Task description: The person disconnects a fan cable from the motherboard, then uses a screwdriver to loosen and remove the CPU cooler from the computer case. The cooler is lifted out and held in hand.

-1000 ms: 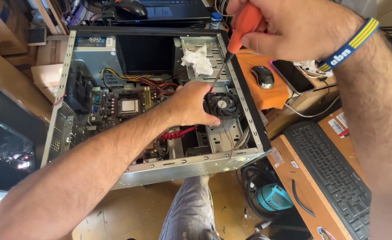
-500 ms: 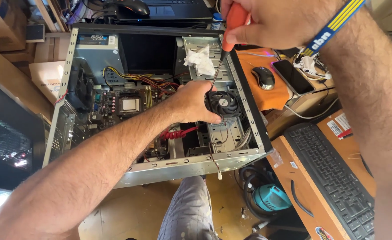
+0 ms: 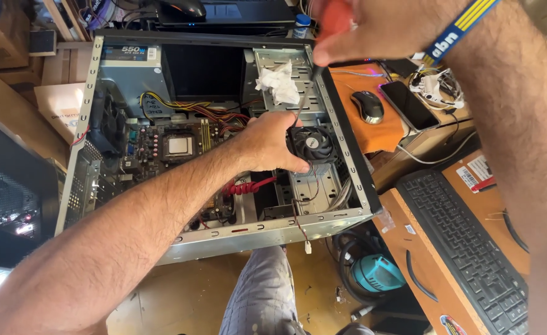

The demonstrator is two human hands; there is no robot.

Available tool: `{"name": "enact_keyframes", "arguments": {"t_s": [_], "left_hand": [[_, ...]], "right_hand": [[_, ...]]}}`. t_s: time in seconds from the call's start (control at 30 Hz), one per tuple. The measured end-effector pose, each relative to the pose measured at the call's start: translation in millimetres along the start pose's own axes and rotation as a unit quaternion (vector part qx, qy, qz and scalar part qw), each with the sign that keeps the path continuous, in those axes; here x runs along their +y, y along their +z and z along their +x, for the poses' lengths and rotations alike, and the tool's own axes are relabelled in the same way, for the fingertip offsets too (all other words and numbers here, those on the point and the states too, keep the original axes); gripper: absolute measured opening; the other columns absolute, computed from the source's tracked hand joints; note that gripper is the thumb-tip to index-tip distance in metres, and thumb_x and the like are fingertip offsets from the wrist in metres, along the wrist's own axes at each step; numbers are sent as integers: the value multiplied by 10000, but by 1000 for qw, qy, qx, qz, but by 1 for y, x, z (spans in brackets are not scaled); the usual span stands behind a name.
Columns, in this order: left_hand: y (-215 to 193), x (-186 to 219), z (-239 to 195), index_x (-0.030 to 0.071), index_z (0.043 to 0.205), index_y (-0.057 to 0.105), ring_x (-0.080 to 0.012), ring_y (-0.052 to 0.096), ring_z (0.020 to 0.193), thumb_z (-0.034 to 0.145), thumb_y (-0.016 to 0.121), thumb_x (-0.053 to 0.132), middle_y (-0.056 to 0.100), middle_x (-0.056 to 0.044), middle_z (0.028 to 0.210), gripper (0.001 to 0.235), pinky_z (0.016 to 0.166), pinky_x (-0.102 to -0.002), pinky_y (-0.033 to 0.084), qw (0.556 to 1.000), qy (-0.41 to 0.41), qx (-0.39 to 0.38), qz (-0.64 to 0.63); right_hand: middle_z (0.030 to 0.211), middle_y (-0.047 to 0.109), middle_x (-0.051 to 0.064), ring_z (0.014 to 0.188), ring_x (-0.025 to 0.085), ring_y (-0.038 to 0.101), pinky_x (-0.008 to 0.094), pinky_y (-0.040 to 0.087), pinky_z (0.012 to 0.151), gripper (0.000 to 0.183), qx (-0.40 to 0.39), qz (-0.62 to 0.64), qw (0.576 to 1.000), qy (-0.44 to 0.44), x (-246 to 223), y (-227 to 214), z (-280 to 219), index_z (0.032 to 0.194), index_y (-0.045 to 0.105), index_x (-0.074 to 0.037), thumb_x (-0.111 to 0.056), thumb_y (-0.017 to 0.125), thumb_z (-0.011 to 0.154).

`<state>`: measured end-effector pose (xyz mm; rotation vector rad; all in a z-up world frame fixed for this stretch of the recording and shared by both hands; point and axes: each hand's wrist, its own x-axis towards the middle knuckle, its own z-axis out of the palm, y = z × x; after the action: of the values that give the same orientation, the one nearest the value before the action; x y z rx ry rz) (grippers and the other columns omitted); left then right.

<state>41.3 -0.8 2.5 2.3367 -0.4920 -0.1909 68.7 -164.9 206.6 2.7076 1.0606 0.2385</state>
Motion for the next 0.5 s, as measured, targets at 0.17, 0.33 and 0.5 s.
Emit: {"name": "enact_keyframes", "arguments": {"t_s": [0.17,0.33,0.5], "left_hand": [[-1,1,-3,105,1417,516,-296,489,1362,637,922,462,537,-100,1474,949,1155,-450,311,1000,-9,-7,5],[-1,1,-3,135,1355,562,-294,520,1313,615,912,468,577,-82,1425,884,1115,-447,343,1000,-11,3,8],[-2,4,-7,132,1440,508,-331,440,1383,644,899,466,488,-109,1515,947,1123,-451,369,1000,-27,-7,1]], "right_hand": [[683,652,9,574,193,534,346,414,543,434,-60,21,996,69,-32,-14,1,911,830,-200,-483,598,1145],[885,743,-27,742,202,679,400,523,701,279,-19,-70,997,-11,-29,-19,1,887,821,-239,-414,663,1036],[606,631,16,524,206,488,342,348,505,397,-54,-21,997,43,-40,-21,-2,940,846,-226,-508,623,1108]]}}
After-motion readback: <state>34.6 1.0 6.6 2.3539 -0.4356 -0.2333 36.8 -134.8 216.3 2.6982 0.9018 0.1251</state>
